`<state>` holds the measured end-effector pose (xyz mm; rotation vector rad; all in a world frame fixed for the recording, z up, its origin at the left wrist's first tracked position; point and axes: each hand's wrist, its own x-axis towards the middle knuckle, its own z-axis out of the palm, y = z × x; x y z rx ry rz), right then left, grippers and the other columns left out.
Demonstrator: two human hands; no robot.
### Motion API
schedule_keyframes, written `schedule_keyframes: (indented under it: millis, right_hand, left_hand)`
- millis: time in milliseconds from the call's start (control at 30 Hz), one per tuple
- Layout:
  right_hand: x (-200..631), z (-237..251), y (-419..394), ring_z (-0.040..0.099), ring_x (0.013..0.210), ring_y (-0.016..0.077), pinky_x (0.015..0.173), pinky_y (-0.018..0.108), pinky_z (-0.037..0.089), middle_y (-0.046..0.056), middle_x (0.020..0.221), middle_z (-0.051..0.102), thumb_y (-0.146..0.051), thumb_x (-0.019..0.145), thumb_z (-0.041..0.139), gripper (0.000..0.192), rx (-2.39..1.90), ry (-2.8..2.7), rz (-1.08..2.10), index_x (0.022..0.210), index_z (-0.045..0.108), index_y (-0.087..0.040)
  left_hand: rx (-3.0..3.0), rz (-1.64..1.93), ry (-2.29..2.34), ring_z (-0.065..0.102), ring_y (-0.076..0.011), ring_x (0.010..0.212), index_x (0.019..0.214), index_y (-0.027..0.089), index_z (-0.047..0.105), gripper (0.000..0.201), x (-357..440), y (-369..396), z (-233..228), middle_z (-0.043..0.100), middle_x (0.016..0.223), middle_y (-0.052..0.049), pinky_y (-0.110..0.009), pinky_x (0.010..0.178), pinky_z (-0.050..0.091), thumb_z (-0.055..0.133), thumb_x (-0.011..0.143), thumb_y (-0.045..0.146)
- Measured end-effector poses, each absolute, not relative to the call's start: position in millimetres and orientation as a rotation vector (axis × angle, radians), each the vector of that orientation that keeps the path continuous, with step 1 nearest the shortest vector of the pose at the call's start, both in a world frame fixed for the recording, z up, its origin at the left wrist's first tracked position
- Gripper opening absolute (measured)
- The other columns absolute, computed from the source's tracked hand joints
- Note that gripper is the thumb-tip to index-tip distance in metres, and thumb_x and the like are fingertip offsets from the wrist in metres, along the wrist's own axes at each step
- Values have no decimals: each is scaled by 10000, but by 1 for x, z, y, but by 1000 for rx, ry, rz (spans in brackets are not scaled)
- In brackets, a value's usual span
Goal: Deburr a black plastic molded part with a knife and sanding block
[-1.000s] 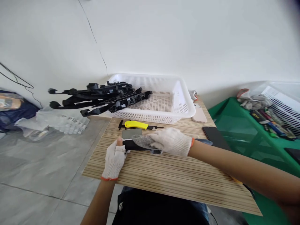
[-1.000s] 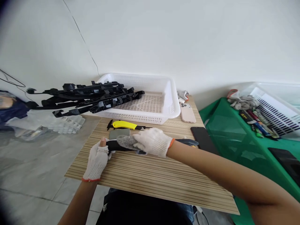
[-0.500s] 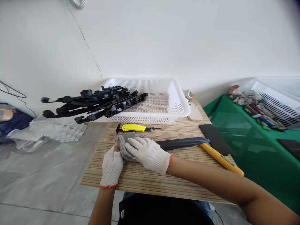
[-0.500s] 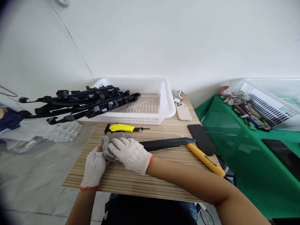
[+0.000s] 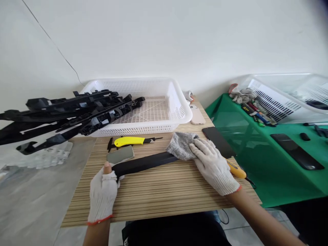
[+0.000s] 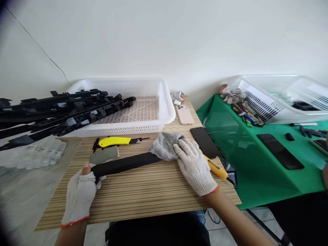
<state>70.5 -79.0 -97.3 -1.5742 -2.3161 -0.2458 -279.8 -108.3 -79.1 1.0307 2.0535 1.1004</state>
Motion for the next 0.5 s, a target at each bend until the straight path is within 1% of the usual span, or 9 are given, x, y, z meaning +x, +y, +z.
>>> schedule_keyframes:
  millis: [67,133,200,267,367,433,500]
  right_hand:
    - [75,-99,-83,493,1346,307,1145,539,378,112,1417,580,-197,960,429,425,-1696,-2193,-241,1334,629,-194]
    - [78,-100,-86,489,1346,325,1114,535,410,121,1418,573,-248,975,433,408,-1824,-2073,-238,1330,628,-199]
    - [80,-99,-87,512,1314,364,1055,554,454,155,1407,571,-308,986,436,417,-1953,-1985,-239,1337,624,-186]
    - [82,-98,-87,571,1235,382,994,567,489,186,1401,567,-332,988,433,444,-2049,-1954,-236,1367,602,-176]
    - [83,-99,-87,625,1141,370,932,550,523,198,1405,562,-317,981,433,468,-2070,-1984,-240,1411,561,-182]
    - [83,-101,-86,626,1138,365,916,535,529,198,1406,561,-310,976,437,471,-2059,-1982,-255,1415,552,-187]
    - [84,-103,-87,621,1158,358,923,524,524,190,1407,562,-301,979,423,467,-2055,-1952,-235,1417,545,-196]
  left_hand:
    - [1038,1076,2095,492,-184,511,607,223,545,474,-277,-108,-74,546,482,-14,-282,508,361,442,928,556]
    - [1050,1061,2090,493,-176,501,604,218,538,500,-275,-107,-68,541,470,-17,-277,506,368,425,922,587]
    - [1062,1002,2049,501,-166,497,631,211,540,490,-276,-105,-62,556,483,-18,-265,492,369,476,878,630]
    - [1048,866,1939,496,-155,475,675,208,535,486,-278,-100,-56,574,506,-16,-250,456,348,585,779,680]
    - [1016,597,1634,503,-152,468,807,201,580,515,-283,-92,-48,587,529,-11,-236,423,324,724,651,670]
    - [1019,486,1451,517,-156,483,938,192,619,537,-286,-86,-42,611,553,-16,-247,443,356,762,646,619]
    - [1052,445,1359,491,-148,451,1036,188,632,572,-290,-80,-34,618,541,-10,-261,451,361,776,646,581]
